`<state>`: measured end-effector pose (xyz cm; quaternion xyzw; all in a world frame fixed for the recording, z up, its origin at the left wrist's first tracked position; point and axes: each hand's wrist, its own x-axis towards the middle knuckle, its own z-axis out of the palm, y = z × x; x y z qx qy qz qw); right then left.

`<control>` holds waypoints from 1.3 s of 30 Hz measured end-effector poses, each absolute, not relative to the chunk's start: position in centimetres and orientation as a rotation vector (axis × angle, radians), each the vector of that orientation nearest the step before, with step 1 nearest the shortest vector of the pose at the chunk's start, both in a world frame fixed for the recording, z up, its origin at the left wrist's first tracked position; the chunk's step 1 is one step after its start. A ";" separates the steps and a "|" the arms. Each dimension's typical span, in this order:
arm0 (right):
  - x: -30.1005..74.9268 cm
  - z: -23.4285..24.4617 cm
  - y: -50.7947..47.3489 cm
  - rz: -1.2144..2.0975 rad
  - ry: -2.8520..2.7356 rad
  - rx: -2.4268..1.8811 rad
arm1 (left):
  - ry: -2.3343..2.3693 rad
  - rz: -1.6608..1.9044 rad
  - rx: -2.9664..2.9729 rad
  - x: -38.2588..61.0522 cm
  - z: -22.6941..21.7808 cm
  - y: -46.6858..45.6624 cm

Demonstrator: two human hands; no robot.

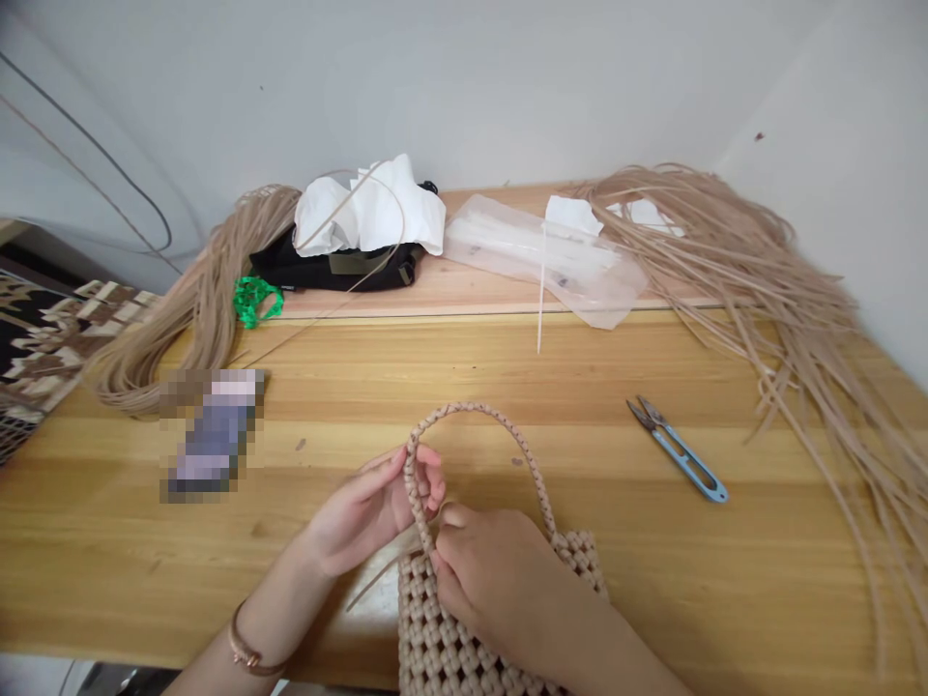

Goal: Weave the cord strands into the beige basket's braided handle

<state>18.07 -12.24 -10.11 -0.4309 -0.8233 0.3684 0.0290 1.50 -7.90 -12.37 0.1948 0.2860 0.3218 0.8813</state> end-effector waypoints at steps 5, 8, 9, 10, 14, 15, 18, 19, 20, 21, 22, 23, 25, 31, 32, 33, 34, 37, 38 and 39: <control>18.0 -10.3 -12.3 1.089 -2.573 -1.368 | 0.693 0.785 0.372 2.1 -12.4 -7.6; 18.0 -10.2 -12.3 1.086 -2.573 -1.373 | 0.702 0.779 0.355 2.5 -12.3 -7.5; 18.0 -10.2 -12.3 1.089 -2.572 -1.372 | 0.702 0.774 0.354 2.5 -12.4 -7.5; 18.0 -10.2 -12.3 1.091 -2.571 -1.370 | 0.702 0.771 0.356 2.5 -12.4 -7.6; 18.1 -10.2 -12.3 1.110 -2.564 -1.355 | 0.717 0.779 0.416 2.4 -12.8 -8.0; 18.1 -10.2 -12.3 1.122 -2.557 -1.352 | 0.739 0.770 0.460 2.3 -12.9 -8.2; 18.3 -10.2 -12.3 1.168 -2.533 -1.350 | 0.886 0.711 0.693 1.6 -13.0 -8.7; 18.4 -10.1 -12.3 1.176 -2.527 -1.356 | 0.943 0.678 0.800 1.3 -12.9 -8.8; 18.4 -10.1 -12.3 1.178 -2.525 -1.369 | 0.987 0.637 0.912 0.9 -12.8 -9.0; 18.5 -10.1 -12.4 1.173 -2.527 -1.384 | 1.008 0.584 1.018 0.6 -12.6 -9.2; 18.5 -10.0 -12.4 1.167 -2.529 -1.401 | 1.004 0.520 1.107 0.3 -12.4 -9.4; 18.5 -10.0 -12.4 1.167 -2.531 -1.413 | 0.982 0.455 1.171 0.1 -12.2 -9.6; 18.6 -9.9 -12.3 1.187 -2.523 -1.427 | 0.943 0.367 1.237 -0.1 -11.7 -9.8; 18.8 -9.6 -12.1 1.221 -2.486 -1.424 | 1.007 0.300 1.410 0.5 -10.6 -10.0; 18.8 -9.6 -12.1 1.231 -2.474 -1.424 | 1.041 0.287 1.472 0.6 -10.4 -10.0; 18.9 -9.6 -12.1 1.242 -2.459 -1.421 | 1.078 0.275 1.545 0.7 -10.1 -10.1; 18.9 -9.6 -12.1 1.251 -2.445 -1.417 | 1.115 0.266 1.619 0.8 -9.9 -10.1; 18.9 -9.6 -12.1 1.264 -2.414 -1.410 | 1.187 0.232 1.786 1.1 -9.4 -10.3; 18.9 -9.6 -12.1 1.266 -2.408 -1.409 | 1.196 0.219 1.808 1.1 -9.2 -10.4; 18.9 -9.6 -12.1 1.269 -2.402 -1.409 | 1.206 0.207 1.816 1.1 -9.1 -10.5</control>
